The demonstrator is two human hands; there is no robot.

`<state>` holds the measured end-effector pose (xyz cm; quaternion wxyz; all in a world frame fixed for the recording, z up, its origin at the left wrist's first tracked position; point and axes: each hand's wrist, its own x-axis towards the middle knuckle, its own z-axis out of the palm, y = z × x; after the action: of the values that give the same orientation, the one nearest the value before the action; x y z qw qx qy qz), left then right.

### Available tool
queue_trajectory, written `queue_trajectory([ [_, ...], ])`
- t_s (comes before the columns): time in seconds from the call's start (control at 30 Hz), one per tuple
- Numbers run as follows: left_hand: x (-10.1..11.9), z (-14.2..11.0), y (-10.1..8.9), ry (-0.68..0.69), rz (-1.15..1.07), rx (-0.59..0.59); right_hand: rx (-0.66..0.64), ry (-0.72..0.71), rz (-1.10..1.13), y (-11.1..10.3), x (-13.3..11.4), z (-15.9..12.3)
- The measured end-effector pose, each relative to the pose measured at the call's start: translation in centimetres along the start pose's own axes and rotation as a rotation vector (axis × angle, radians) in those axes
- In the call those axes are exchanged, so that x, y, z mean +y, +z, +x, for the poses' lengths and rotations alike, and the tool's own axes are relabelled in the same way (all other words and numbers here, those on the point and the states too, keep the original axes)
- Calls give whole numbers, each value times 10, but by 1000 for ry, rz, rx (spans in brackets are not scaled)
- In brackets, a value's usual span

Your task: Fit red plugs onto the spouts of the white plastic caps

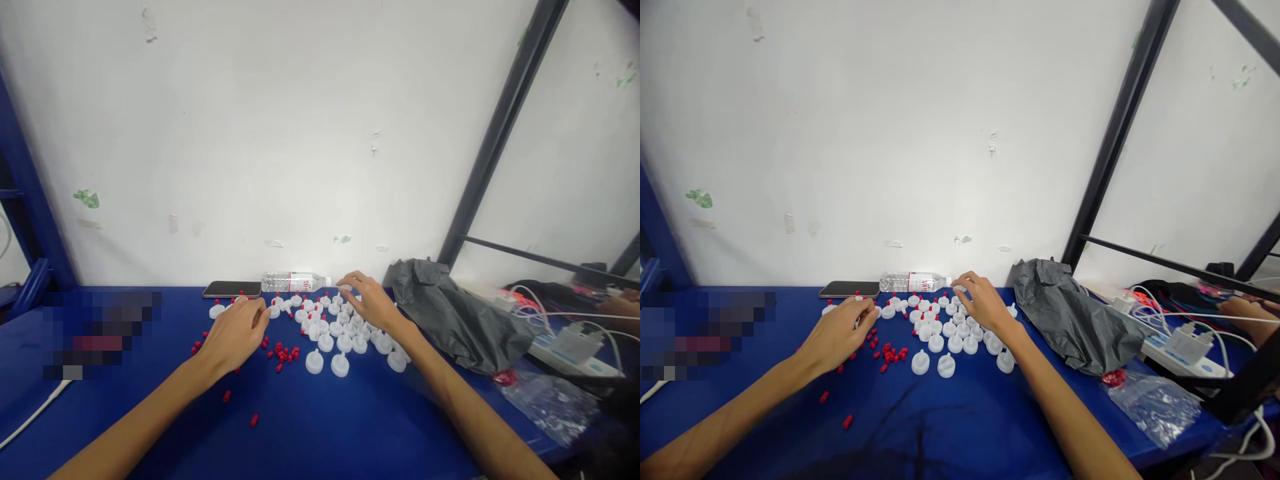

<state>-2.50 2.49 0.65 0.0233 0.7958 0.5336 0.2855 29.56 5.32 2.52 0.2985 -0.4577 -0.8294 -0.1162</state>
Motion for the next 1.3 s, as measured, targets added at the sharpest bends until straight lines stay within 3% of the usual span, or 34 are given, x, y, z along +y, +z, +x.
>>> queue_trajectory([
  [0.2,1,-2,13,81,18,-61,-187,-132,81,13,-14,-1],
  [0.5,2,-5,15,150,22,-119,-243,-137,68,14,-16,-2],
  [0.7,2,-5,14,173,17,-86,-213,-124,84,9,-23,-2],
  [0.93,10,-3,6,123,13,-54,-269,-175,76,16,-31,-4],
  [1.13,11,-3,6,161,-95,-2,-183,-44,141,7,-39,-6],
  [1.3,14,-8,6,228,-100,19,-127,-178,228,10,-62,-7],
])
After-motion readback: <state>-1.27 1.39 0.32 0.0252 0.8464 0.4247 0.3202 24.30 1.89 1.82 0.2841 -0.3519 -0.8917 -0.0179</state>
